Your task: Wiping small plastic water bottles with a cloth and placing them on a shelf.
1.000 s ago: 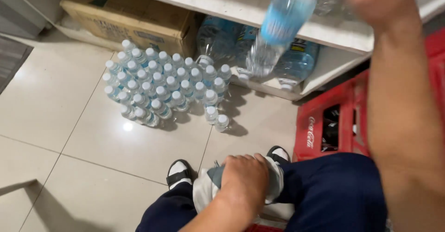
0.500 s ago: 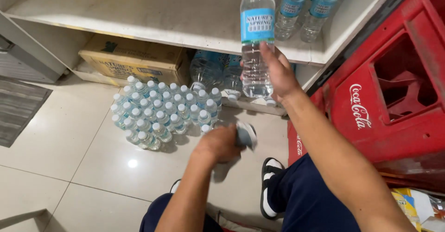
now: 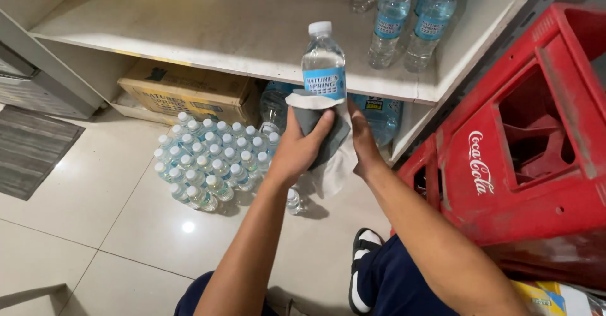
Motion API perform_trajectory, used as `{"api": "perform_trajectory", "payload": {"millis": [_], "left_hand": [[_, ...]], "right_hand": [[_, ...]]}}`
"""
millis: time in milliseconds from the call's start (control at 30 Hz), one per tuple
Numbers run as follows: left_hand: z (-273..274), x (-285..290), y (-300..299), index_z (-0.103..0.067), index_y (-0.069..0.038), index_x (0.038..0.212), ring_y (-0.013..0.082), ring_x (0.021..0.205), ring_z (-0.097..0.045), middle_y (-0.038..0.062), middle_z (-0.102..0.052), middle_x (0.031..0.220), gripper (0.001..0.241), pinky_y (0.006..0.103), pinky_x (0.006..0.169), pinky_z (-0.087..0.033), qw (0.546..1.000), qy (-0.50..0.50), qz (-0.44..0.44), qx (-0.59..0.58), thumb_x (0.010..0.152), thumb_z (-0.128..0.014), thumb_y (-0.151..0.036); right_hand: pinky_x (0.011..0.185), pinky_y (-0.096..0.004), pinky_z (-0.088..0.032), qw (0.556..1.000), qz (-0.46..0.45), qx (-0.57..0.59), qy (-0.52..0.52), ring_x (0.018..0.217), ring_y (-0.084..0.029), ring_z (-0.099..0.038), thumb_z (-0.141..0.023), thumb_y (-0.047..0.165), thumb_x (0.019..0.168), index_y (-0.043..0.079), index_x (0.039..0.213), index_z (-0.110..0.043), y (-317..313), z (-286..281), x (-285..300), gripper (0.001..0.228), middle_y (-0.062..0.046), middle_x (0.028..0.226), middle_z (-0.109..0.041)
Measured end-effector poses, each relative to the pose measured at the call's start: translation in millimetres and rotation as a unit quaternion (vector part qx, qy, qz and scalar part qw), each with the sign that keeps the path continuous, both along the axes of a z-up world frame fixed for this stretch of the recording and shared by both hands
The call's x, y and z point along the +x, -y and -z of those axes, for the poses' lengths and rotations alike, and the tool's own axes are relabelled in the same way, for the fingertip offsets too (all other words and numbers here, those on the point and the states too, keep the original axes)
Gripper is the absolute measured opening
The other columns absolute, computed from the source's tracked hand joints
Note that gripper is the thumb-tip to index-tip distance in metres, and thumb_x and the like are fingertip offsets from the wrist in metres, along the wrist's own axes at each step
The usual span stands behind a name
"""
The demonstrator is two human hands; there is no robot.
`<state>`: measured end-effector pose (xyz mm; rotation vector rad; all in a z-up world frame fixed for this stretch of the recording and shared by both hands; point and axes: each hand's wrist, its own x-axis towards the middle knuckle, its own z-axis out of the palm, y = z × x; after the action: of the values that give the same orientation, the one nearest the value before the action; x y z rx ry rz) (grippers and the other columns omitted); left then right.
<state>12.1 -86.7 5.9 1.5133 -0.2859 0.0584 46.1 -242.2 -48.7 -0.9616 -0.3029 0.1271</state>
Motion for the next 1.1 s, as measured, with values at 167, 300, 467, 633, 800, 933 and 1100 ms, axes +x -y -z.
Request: {"api": "perform_trajectory", "payload": {"millis": [167, 300, 467, 633, 800, 933, 1100], "left_hand": [[-1, 9, 4, -0.059, -0.004, 0.133, 0.0190, 0.112, -0.066, 0.009, -0.070, 0.122, 0.062, 0.0328, 0.096, -0.051, 0.994, -0.047, -0.103, 0.000, 0.085, -0.077, -0.039], [-6, 20, -6, -0.067, 0.000, 0.120, 0.0185, 0.098, -0.070, 0.011, -0.074, 0.111, 0.051, 0.0319, 0.087, -0.056, 0.987, -0.036, -0.149, -0.039, 0.082, -0.082, -0.030], [10, 34, -28, -0.068, 0.003, 0.116, 0.0168, 0.089, -0.070, 0.010, -0.073, 0.104, 0.048, 0.0311, 0.080, -0.057, 0.979, -0.063, -0.122, -0.151, 0.080, -0.083, -0.026], [15, 55, -57, -0.068, 0.003, 0.114, 0.0184, 0.081, -0.071, 0.011, -0.073, 0.098, 0.043, 0.0329, 0.073, -0.058, 0.958, -0.101, -0.085, -0.256, 0.082, -0.081, -0.022], [15, 61, -81, -0.066, 0.004, 0.116, 0.0251, 0.086, -0.074, 0.017, -0.074, 0.101, 0.038, 0.0382, 0.077, -0.061, 0.935, -0.088, -0.033, -0.343, 0.085, -0.079, -0.015], [42, 66, -54, -0.067, 0.004, 0.119, 0.0236, 0.090, -0.074, 0.013, -0.075, 0.105, 0.041, 0.0379, 0.080, -0.061, 0.917, -0.061, -0.089, -0.384, 0.086, -0.079, -0.019], [35, 28, -10, -0.075, 0.000, 0.118, 0.0240, 0.100, -0.075, 0.014, -0.081, 0.110, 0.051, 0.0344, 0.090, -0.059, 0.982, 0.017, -0.177, -0.062, 0.088, -0.082, -0.040]], "right_hand": [[0.123, -0.039, -0.033, 0.998, 0.013, -0.040, 0.047, 0.150, -0.024, -0.037, -0.041, 0.055, 0.106, 0.016, 0.166, -0.018, -7, 23, 5, 0.075, -0.011, 0.166, -0.032], [0.124, -0.042, -0.026, 0.897, 0.107, -0.334, 0.268, 0.152, -0.029, -0.028, -0.057, 0.042, 0.104, 0.013, 0.164, -0.012, -16, 21, -6, 0.080, -0.017, 0.166, -0.025], [0.123, -0.040, -0.032, 0.935, 0.033, -0.330, 0.126, 0.150, -0.028, -0.036, -0.038, 0.039, 0.108, 0.015, 0.164, -0.014, -31, -2, -19, 0.066, -0.015, 0.164, -0.033], [0.122, -0.039, -0.032, 0.936, -0.027, -0.349, 0.035, 0.147, -0.030, -0.038, -0.031, 0.043, 0.106, 0.013, 0.164, -0.014, -28, -10, -23, 0.067, -0.016, 0.164, -0.032], [0.114, -0.037, -0.033, 0.918, -0.090, -0.385, 0.037, 0.141, -0.024, -0.043, -0.033, 0.055, 0.104, 0.009, 0.161, -0.029, -31, -20, -28, 0.074, -0.015, 0.151, -0.051], [0.088, -0.036, -0.044, 0.943, -0.061, -0.327, 0.006, 0.098, -0.024, -0.046, -0.044, 0.060, 0.110, -0.005, 0.138, -0.055, -31, 13, -2, 0.072, -0.014, 0.107, -0.056], [0.103, -0.028, -0.053, 0.984, 0.074, -0.141, 0.074, 0.115, -0.015, -0.064, -0.050, 0.061, 0.105, 0.009, 0.134, -0.056, -29, 0, 31, 0.060, -0.004, 0.121, -0.066]]}}
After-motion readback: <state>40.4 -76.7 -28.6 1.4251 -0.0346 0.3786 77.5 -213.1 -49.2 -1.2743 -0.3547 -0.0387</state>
